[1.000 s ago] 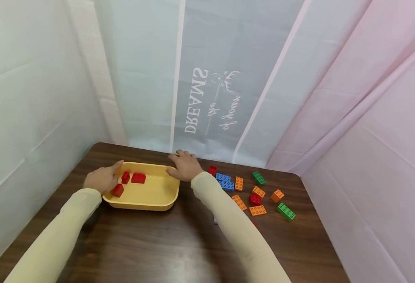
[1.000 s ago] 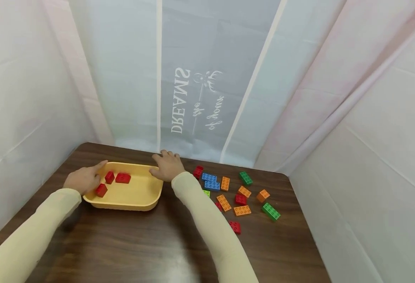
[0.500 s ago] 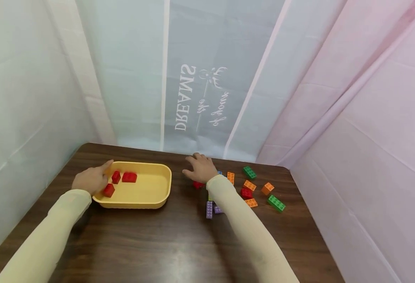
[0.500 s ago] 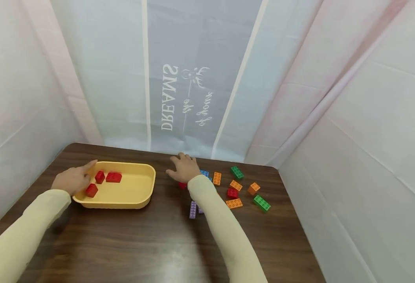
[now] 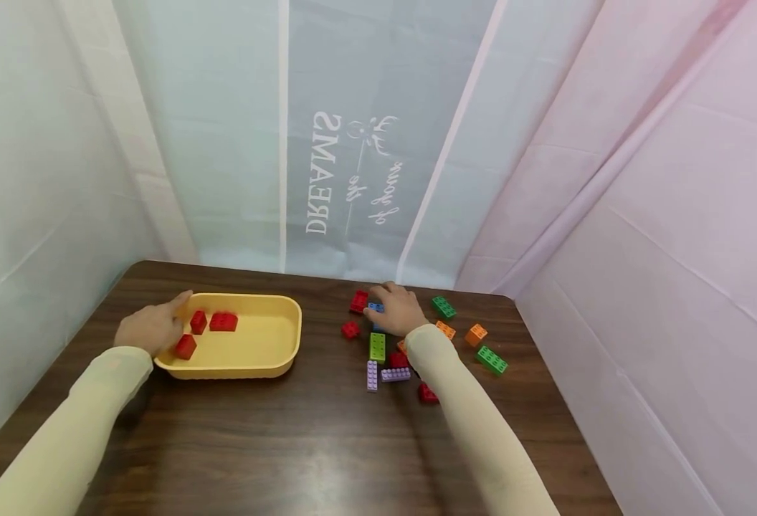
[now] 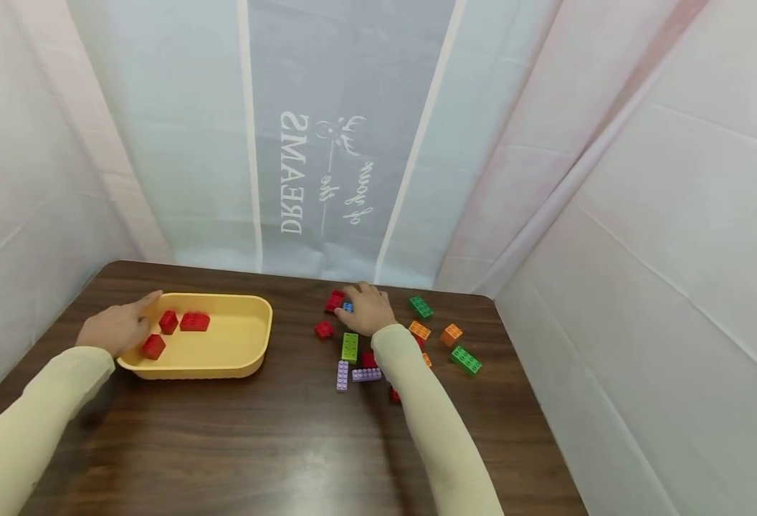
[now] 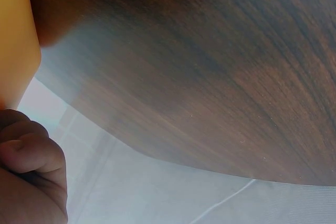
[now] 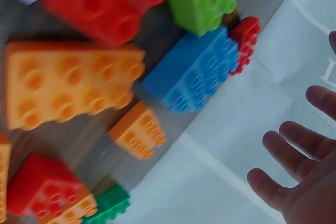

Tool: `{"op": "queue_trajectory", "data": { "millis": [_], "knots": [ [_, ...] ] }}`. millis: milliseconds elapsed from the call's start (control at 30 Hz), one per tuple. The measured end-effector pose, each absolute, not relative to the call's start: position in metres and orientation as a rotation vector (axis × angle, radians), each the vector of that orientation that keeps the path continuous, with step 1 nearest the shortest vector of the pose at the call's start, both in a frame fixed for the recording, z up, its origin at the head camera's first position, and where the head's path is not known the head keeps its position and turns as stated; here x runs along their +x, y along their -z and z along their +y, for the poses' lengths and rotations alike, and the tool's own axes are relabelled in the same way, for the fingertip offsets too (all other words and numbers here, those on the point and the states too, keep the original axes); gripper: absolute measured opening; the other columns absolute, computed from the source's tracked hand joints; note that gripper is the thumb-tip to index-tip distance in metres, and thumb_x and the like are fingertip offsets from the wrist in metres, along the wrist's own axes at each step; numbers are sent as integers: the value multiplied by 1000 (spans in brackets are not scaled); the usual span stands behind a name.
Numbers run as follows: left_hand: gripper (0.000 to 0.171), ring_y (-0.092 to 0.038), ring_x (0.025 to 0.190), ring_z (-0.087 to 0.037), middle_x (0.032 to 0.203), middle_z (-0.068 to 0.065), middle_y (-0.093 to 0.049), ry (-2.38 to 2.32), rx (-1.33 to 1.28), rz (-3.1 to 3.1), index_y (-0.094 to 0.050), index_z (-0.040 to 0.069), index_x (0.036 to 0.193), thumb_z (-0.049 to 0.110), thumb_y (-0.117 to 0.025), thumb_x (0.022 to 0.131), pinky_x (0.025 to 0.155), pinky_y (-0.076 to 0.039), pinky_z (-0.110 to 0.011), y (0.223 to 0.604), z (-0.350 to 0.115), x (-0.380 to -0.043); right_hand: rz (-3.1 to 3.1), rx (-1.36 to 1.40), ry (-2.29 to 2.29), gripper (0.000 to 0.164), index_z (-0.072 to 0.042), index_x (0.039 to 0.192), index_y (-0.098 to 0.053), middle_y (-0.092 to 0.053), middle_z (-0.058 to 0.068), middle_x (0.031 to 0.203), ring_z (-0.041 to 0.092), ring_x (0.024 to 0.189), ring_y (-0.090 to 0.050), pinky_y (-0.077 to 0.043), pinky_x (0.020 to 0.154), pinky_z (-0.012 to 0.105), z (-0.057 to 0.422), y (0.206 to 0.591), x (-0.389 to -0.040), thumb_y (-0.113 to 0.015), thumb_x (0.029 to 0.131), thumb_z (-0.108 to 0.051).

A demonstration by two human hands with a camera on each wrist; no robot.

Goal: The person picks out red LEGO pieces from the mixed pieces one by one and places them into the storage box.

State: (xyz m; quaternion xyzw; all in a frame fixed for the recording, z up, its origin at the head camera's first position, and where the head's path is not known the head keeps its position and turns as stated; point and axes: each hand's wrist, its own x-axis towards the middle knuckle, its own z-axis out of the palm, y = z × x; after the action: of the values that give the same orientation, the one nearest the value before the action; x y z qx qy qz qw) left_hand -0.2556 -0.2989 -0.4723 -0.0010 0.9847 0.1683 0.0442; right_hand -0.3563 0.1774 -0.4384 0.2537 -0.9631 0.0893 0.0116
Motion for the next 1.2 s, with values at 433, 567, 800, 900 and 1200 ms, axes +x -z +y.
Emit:
{"op": "queue_trajectory", "data": {
  "millis": [433,567,800,900,1200],
  "knots": [
    [66,-45,57,-25,62,-8,-45,-526,11,3010,-22,4,158,18,-43,98,52,-44,-39,474,-301,-254,-3061,634,-291,60,-14,147,-53,-45,17,149,38,133,-45,-34,108,60,229,449,-347,-62,97,-45],
    [65,-43,56,-25,61,-8,-43,-532,13,3002,-22,3,158,19,-43,98,51,-44,-39,473,-301,-255,-3070,564,-309,58,-12,145,-55,-47,18,146,40,130,-47,-34,107,62,248,453,-343,-65,96,-41],
    [66,-43,55,-25,62,-9,-43,-527,-6,2982,-20,2,158,18,-43,98,50,-45,-38,472,-300,-257,-3138,501,-278,51,-9,143,-56,-50,20,141,41,130,-46,-32,105,66,281,461,-336,-65,96,-28],
    [66,-44,56,-25,62,-9,-44,-524,-6,2977,-20,2,158,19,-44,98,51,-47,-39,472,-301,-258,-3180,466,-277,49,-9,140,-57,-52,20,136,42,125,-49,-38,102,64,292,463,-334,-67,95,-26],
    [65,-45,56,-25,62,-9,-43,-520,1,2987,-21,3,158,19,-42,99,51,-45,-38,472,-302,-259,-3298,399,-231,47,-8,136,-63,-57,19,130,35,113,-57,-46,98,55,307,472,-330,-70,94,-28]
  ]
}}
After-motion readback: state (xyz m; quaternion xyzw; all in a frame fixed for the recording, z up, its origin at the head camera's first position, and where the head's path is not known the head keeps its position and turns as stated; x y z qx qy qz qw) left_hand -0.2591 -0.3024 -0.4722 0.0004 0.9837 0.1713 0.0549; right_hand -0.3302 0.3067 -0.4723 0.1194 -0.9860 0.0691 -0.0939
